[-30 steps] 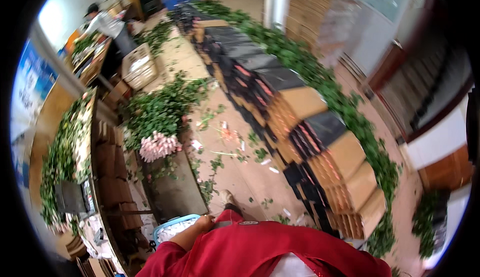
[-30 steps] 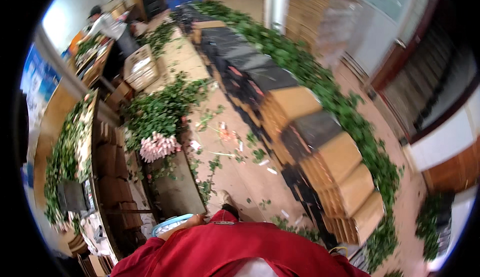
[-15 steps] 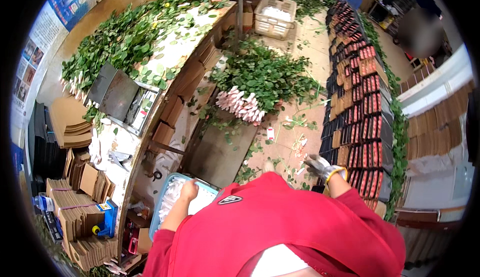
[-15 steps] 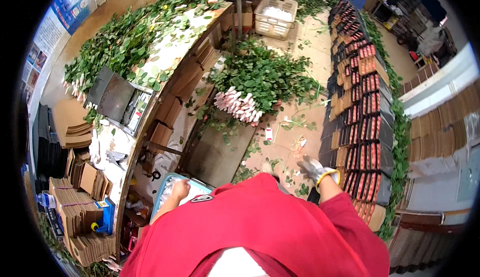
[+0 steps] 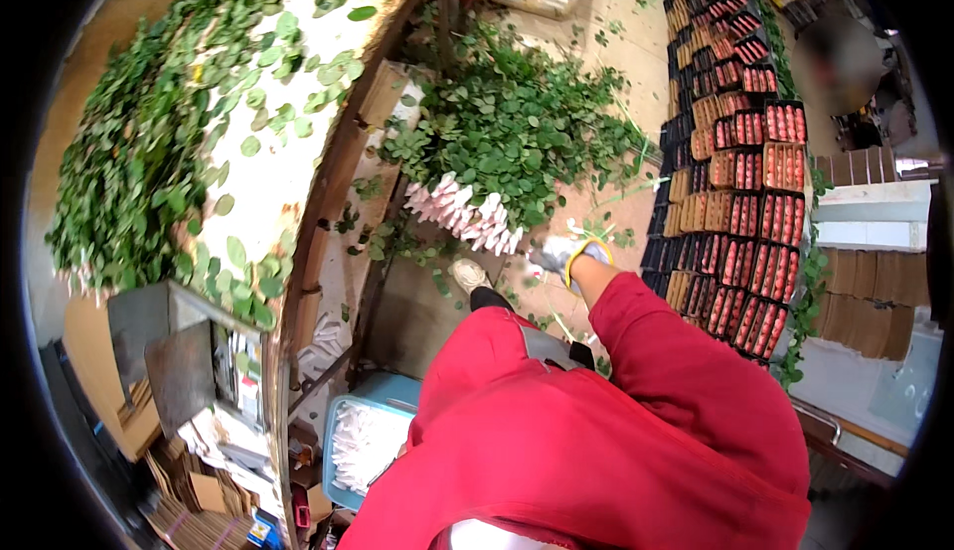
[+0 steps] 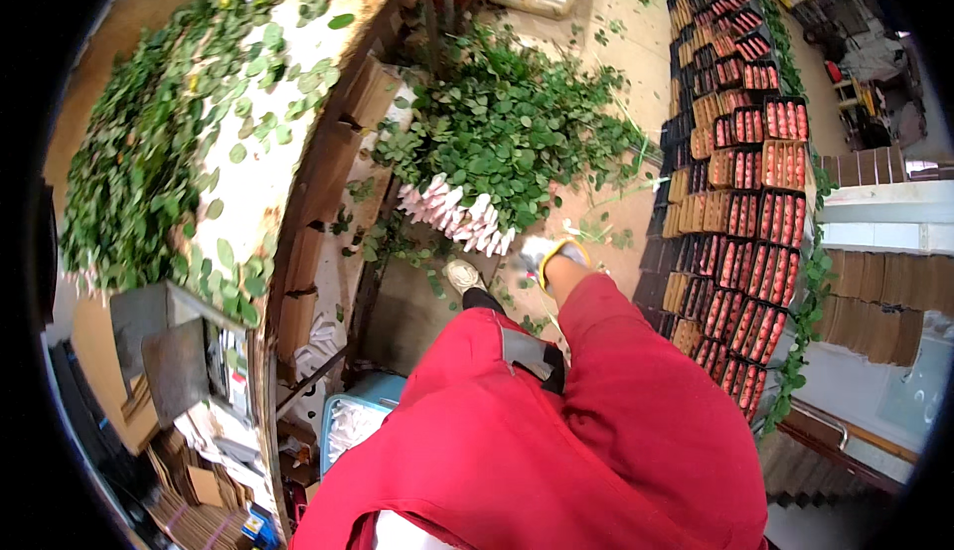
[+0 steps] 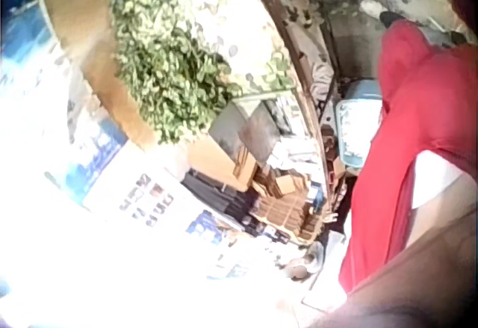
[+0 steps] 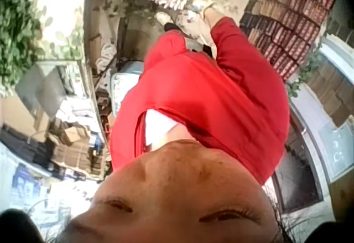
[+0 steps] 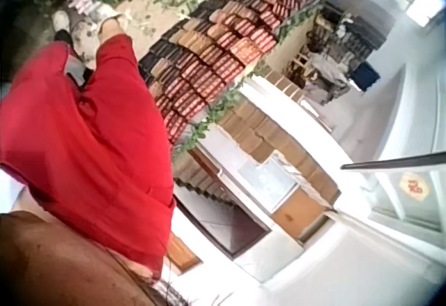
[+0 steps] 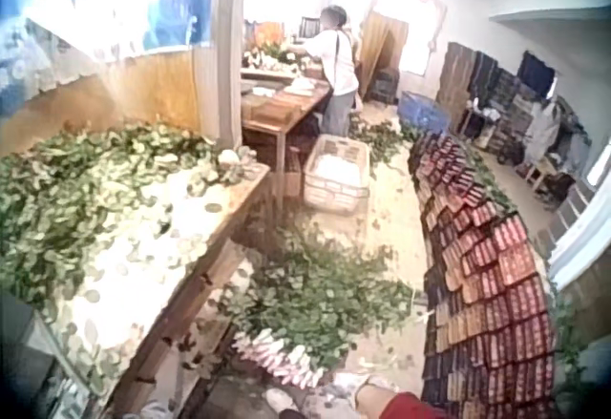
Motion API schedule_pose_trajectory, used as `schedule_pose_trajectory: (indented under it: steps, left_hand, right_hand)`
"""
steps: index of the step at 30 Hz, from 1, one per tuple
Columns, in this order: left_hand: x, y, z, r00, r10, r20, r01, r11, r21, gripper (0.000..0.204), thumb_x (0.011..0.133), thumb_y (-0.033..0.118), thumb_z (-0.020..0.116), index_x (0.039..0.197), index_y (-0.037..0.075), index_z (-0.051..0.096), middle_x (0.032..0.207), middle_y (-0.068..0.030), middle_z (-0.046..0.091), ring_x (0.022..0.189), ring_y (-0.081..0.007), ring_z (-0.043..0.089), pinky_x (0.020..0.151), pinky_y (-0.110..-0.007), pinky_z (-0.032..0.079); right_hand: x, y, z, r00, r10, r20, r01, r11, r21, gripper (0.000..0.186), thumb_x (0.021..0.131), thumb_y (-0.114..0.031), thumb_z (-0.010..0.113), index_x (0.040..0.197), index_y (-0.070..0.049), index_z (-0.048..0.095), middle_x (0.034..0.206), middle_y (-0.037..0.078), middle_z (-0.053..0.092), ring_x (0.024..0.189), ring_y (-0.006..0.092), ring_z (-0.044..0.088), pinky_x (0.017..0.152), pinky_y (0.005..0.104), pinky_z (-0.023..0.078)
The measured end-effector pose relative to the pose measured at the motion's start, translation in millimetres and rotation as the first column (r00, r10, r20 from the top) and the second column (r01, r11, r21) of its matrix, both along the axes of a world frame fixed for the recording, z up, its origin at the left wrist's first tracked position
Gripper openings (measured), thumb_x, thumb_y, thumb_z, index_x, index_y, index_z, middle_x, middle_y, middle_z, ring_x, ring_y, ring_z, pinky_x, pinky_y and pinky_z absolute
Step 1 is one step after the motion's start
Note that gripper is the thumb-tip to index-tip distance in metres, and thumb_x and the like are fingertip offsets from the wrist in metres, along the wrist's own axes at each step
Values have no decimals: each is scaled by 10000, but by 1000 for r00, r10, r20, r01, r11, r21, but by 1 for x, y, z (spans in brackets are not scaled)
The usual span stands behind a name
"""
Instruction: The person arranges pink roses and green leaves into a black rectangular box. They place the flowers and leaves into the box, adjust their positions, and then wrap the arrangement in clear plastic film.
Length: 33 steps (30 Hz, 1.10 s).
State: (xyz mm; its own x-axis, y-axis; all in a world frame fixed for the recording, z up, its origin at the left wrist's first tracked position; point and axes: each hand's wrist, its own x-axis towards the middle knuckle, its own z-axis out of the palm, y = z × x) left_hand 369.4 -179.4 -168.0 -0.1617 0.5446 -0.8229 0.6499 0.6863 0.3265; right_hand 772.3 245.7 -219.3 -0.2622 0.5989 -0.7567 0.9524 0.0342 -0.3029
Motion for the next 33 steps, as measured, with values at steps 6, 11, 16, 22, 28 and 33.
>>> schedule_pose_trajectory:
  steps: [6, 11, 16, 22, 28, 33]
  left_hand:
    - [13, 111, -27, 991, -78, 110, 63, 989, 136, 602, 809, 287, 661, 1334, 34, 509, 1269, -258, 557, 1200, -396, 528, 1025, -429, 422]
    - [48, 197, -2, 968, -162, 191, 129, 976, 178, 715, 812, 286, 671, 1403, -5, 395, 1397, -260, 448, 1308, -424, 402, 1101, -445, 337]
    - [45, 189, -43, 977, -195, 82, 153, 919, 364, 686, 774, 261, 703, 1336, -54, 464, 1382, -287, 455, 1274, -457, 424, 1093, -485, 342]
    - [73, 179, -41, 988, -37, -153, 103, 886, 452, 696, 669, 185, 728, 1297, -20, 509, 1317, -285, 492, 1215, -454, 464, 1066, -497, 360]
    - [109, 175, -44, 968, 26, -249, 83, 905, 417, 683, 679, 212, 727, 1287, -13, 513, 1299, -279, 499, 1201, -450, 470, 1047, -499, 369]
    - [125, 176, -44, 962, 27, -273, 92, 906, 414, 674, 686, 235, 727, 1279, -6, 516, 1283, -275, 505, 1188, -446, 474, 1032, -501, 377]
  right_hand:
    - [-8, 65, 58, 982, -47, 182, 46, 999, 12, 312, 810, -267, 545, 1008, -120, 737, 1003, 125, 727, 979, 306, 679, 857, 412, 520]
    - [30, 92, -18, 985, -86, 147, 100, 991, -90, 505, 727, -169, 567, 1217, -108, 670, 1163, 186, 678, 1082, 317, 650, 936, 368, 508]
    - [58, 134, -109, 938, -318, 139, 325, 946, -25, 503, 826, -351, 554, 1230, -63, 643, 1213, 221, 646, 1143, 353, 615, 980, 387, 470]
    - [56, 224, -288, 616, -745, -258, 787, 598, 153, 637, 836, -350, 590, 1370, -20, 480, 1287, 256, 589, 1195, 382, 572, 1002, 400, 444]
    - [47, 247, -326, 815, -575, -66, 579, 806, 128, 757, 741, -373, 706, 1320, 45, 456, 1305, 295, 550, 1207, 378, 558, 1003, 399, 464]
    - [51, 280, -329, 907, -341, 245, 366, 929, -60, 564, 885, -375, 563, 1411, -216, 435, 1411, 141, 458, 1258, 301, 502, 1032, 398, 410]
